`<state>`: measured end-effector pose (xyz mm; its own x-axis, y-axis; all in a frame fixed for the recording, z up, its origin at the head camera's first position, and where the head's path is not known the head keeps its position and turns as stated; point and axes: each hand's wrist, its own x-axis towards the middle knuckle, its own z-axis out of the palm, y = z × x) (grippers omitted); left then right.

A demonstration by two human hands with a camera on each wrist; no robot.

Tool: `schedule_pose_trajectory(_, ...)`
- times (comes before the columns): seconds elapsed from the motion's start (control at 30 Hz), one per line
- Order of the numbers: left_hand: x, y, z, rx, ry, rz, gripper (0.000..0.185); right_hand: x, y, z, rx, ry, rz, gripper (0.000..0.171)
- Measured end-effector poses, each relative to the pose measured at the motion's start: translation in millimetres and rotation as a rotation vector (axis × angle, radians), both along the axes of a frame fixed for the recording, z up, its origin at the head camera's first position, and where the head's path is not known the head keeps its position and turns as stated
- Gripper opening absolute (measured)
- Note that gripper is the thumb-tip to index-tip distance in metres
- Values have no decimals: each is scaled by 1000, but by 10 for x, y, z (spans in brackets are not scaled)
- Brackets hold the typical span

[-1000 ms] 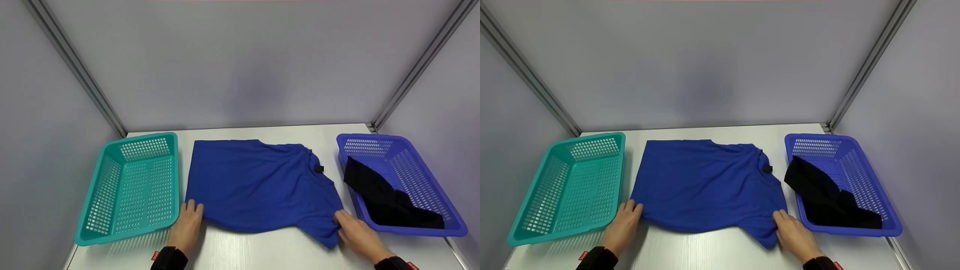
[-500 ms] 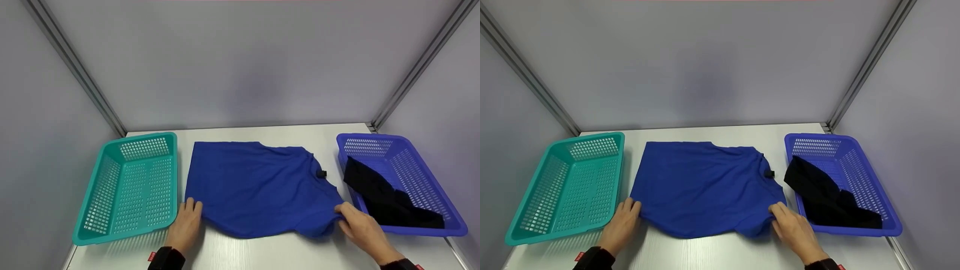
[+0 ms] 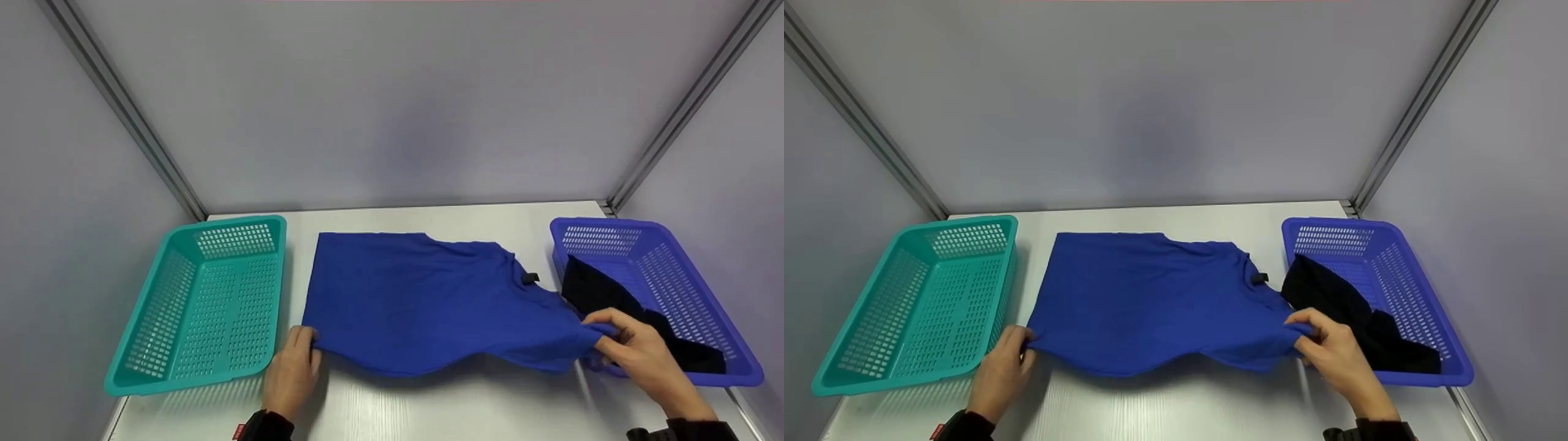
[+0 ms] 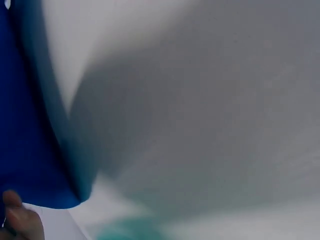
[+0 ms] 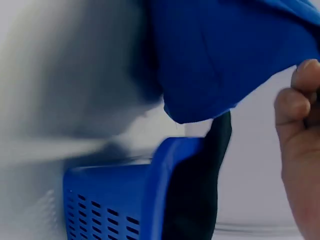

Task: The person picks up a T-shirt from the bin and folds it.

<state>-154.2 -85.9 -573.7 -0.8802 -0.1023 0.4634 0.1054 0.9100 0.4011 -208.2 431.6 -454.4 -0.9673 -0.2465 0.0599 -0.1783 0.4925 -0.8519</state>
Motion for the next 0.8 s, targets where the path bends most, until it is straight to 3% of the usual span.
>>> schedule_pose_trajectory(0.2,19,37,-15,42,51,20,24,-82,-3,-67,59,-84,-127,25)
schedule_pose_trajectory(0.37,-113,125,79,144,94,33,21,-212,-133,-177,37,-147,-240,38)
schedule_pose_trajectory(0.63,-405,134,172,372,-75,193,15,-484,-354,-241,-68,-106,-349,38)
schedule_pose_trajectory(0.8,-562,70,192,481,-208,304,15,-662,-451,-260,34,-21,-429,37)
